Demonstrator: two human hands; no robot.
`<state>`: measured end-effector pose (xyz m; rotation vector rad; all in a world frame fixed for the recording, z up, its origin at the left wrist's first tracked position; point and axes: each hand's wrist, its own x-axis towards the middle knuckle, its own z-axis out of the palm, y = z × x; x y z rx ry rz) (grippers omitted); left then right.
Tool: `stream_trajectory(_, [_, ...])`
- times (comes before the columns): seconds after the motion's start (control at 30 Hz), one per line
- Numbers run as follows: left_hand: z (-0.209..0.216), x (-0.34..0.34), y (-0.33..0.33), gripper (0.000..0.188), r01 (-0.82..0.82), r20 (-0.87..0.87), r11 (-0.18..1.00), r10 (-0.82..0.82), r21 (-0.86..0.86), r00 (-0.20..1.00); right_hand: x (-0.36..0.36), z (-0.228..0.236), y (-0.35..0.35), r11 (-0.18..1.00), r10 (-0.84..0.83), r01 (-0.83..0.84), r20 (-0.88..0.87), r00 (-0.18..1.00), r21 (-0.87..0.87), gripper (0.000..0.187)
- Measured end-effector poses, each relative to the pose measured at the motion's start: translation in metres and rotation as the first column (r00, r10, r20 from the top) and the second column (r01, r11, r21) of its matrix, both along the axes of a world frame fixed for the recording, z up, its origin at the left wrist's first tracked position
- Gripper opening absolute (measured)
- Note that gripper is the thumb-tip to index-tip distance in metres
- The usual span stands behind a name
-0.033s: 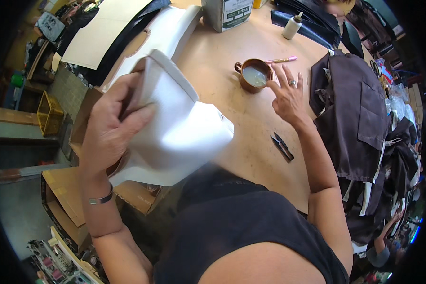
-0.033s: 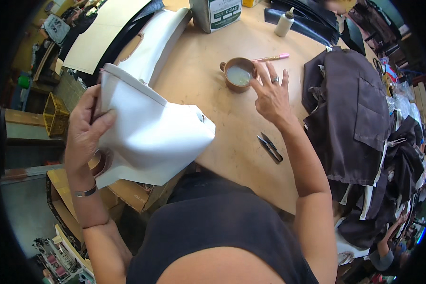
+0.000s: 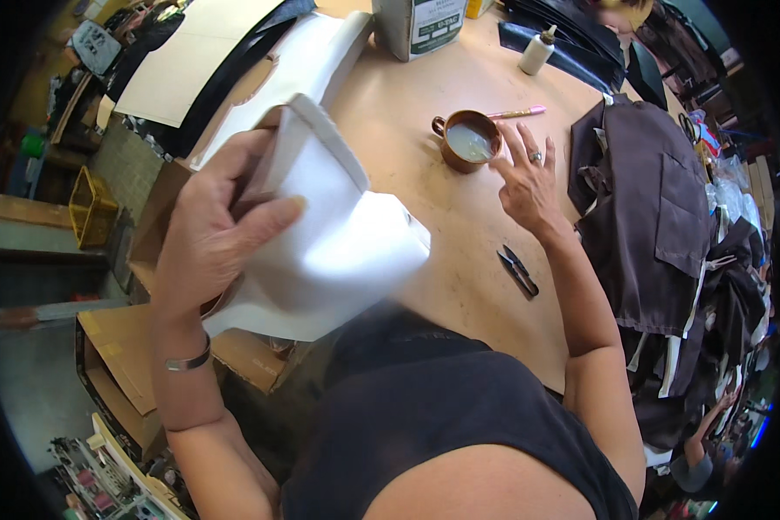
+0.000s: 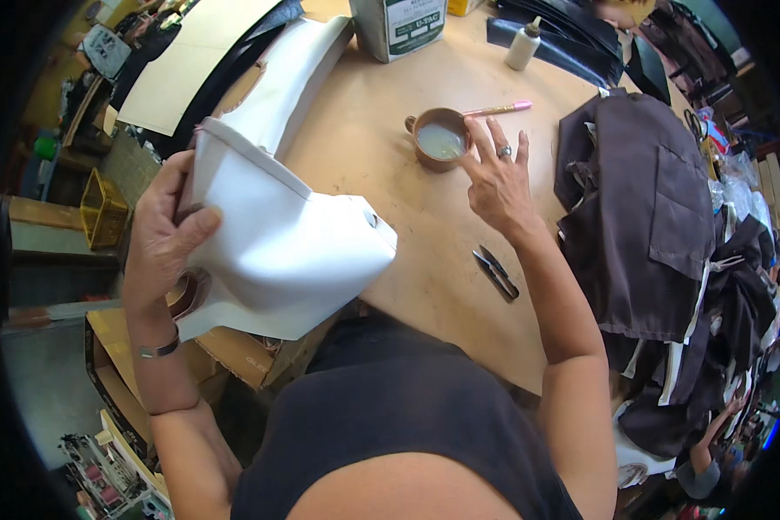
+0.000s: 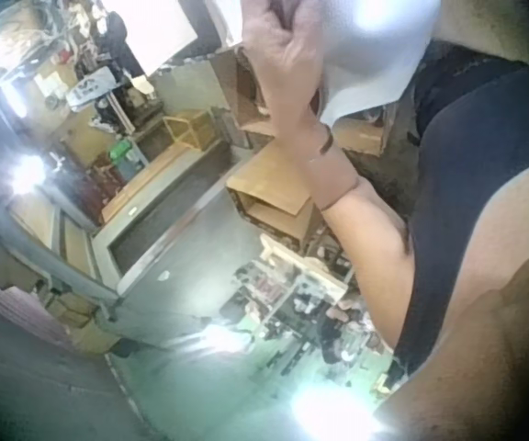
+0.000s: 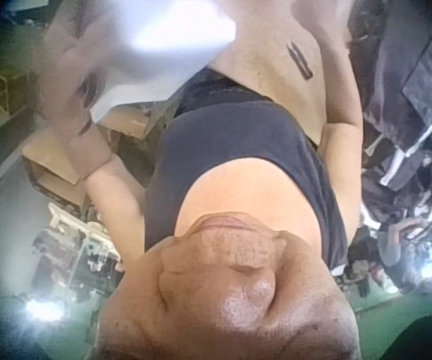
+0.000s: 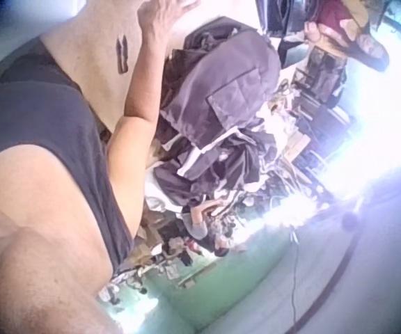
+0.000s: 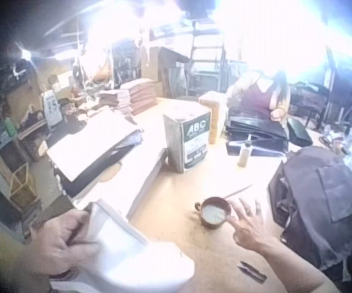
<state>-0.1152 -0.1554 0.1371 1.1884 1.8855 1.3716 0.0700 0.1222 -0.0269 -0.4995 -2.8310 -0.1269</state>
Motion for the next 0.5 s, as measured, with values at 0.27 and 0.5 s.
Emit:
stream_trajectory(0.27, [-0.002, -0.018, 0.027, 0.033, 0.097, 0.097, 0.995, -0.093, -0.033, 0.991, -0.04, 0.101, -0.054, 0.853, 0.251, -0.484, -0.661, 0.707, -0.193, 0.036])
stream_trajectory(0.5, [0.0, -0.021, 0.031, 0.045, 0.181, 0.126, 0.983, -0.181, 0.01, 0.975, -0.085, 0.099, -0.082, 0.806, 0.374, -0.58, -0.654, 0.658, -0.122, 0.053])
